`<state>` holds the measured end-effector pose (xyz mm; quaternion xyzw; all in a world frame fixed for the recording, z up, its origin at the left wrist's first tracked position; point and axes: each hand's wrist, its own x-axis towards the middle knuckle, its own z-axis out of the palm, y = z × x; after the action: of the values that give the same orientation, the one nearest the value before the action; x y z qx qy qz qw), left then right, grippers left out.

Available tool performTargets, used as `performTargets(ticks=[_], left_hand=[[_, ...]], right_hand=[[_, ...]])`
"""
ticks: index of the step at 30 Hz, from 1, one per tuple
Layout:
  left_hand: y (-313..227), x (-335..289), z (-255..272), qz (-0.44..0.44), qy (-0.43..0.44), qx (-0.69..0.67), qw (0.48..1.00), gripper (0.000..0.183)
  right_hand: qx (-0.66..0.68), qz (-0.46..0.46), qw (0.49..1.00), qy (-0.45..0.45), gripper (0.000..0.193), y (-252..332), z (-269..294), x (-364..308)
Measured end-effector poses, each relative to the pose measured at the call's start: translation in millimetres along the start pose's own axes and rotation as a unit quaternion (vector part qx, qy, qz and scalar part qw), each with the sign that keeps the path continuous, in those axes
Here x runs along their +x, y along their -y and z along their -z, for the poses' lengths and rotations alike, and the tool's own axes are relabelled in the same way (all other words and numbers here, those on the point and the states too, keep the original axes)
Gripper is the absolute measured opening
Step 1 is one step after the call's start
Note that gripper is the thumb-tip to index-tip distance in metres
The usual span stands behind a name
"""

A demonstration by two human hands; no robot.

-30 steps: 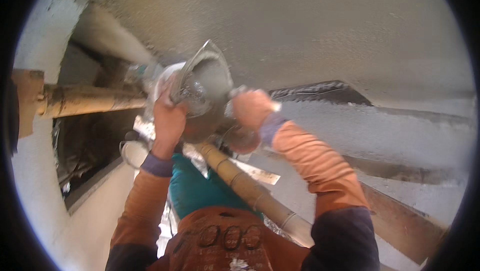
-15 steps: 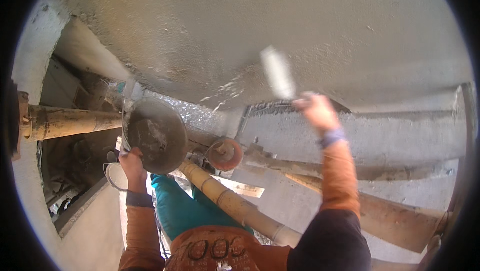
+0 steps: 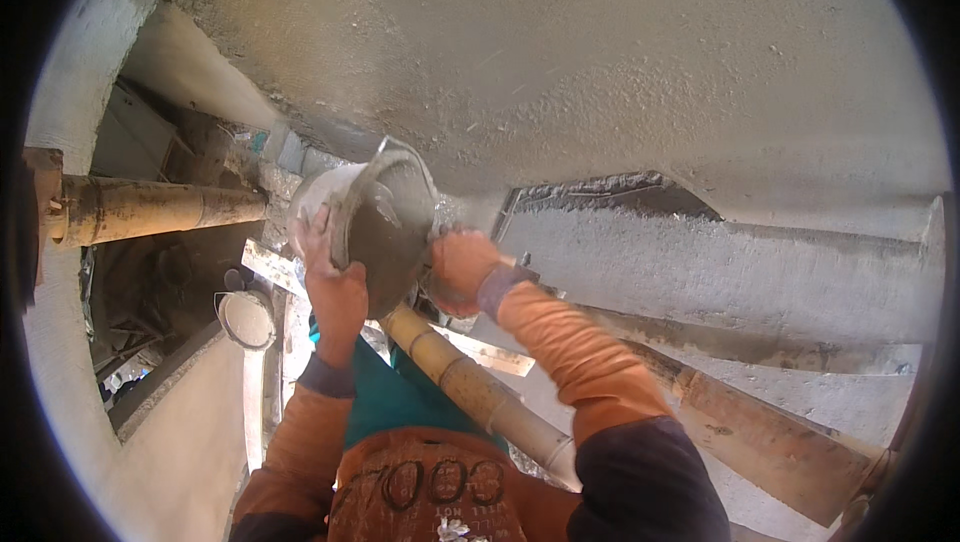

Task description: The person scoops wet plaster from a metal bowl with a trowel and applies it to the ceiling, then smooths the surface with a long straightedge. The work is performed on a construction site with bamboo scaffolding visible below.

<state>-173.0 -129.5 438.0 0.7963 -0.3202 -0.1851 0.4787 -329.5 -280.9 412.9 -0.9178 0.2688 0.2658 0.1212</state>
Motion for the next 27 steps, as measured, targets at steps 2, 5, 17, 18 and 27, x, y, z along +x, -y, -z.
performTargets(ticks=[2,5,17,18,27], left_hand=[[7,2,11,-0.026,-0.02,0.024,0.999,0.073],[39,6,39,0.078,-0.11,-0.107,0.985,0.069],[119,-22,53,0.283,-0.166,-0.225,0.917,0.056],[120,-18,45,0.272,-0.163,-0.222,0.922,0.056],[58,-7,-10,0.03,0.0,0.034,0.999,0.074]], right_hand=[[0.098,0.038,0.994,0.004,0.034,11,-11,0],[0.323,0.118,0.939,0.009,0.034,-4,-27,-9],[0.379,-0.038,0.887,-0.261,0.02,-125,150,-121],[0.295,0.011,0.925,-0.239,0.021,-108,145,-116],[0.009,0.022,0.999,-0.048,0.029,24,-57,27]])
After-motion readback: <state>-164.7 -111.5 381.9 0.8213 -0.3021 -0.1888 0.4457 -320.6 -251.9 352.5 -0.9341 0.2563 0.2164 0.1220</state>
